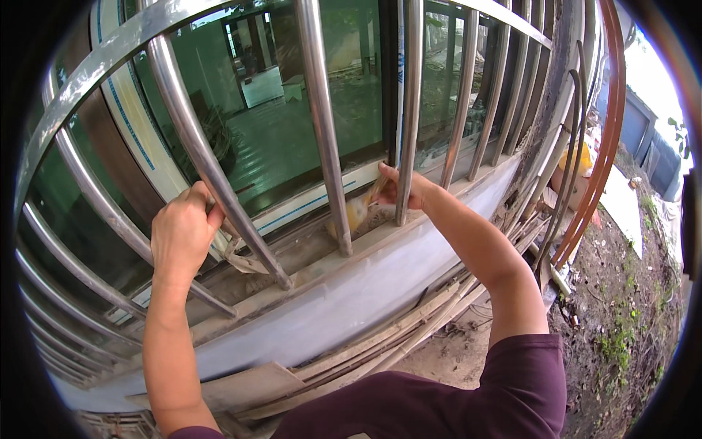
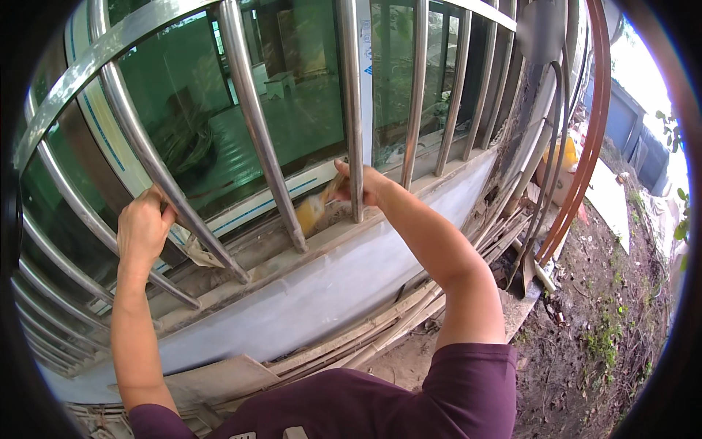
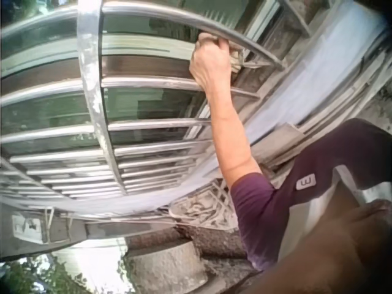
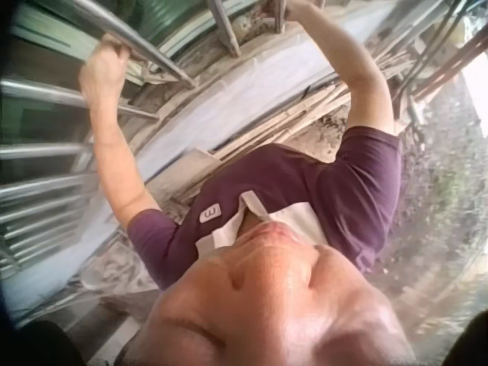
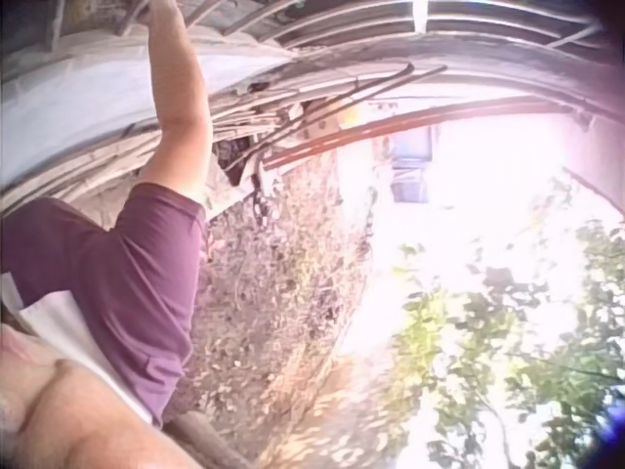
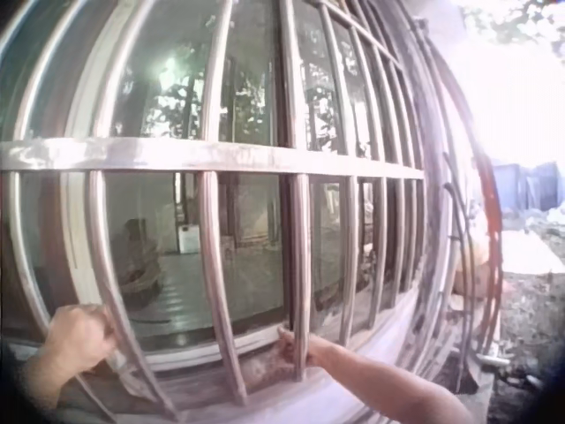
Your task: The person cleans the exterior window frame by hand using a brush and a trowel to remove dirt and debris from the sill and bars.
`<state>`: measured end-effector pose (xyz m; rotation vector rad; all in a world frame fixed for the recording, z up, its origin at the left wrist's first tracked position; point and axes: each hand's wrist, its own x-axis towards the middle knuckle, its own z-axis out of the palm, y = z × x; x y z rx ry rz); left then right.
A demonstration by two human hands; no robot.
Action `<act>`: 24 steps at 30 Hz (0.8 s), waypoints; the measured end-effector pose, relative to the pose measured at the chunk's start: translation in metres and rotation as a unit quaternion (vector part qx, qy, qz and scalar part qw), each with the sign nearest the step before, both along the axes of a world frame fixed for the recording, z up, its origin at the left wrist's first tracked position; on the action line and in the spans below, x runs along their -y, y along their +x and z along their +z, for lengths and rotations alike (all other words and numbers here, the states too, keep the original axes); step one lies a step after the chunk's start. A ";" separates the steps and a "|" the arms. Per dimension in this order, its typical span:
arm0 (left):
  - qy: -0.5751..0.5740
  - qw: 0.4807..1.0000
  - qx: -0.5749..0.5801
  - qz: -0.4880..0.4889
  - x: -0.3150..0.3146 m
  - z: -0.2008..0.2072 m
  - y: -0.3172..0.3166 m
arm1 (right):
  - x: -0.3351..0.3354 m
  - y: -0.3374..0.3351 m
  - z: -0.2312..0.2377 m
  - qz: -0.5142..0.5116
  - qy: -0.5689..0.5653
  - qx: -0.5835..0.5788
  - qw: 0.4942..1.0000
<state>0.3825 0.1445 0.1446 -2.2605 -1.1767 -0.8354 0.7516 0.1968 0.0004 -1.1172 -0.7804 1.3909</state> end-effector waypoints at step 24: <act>-0.012 1.000 0.018 0.000 0.000 -0.001 0.001 | -0.013 0.035 -0.025 -0.136 -0.078 0.783 0.601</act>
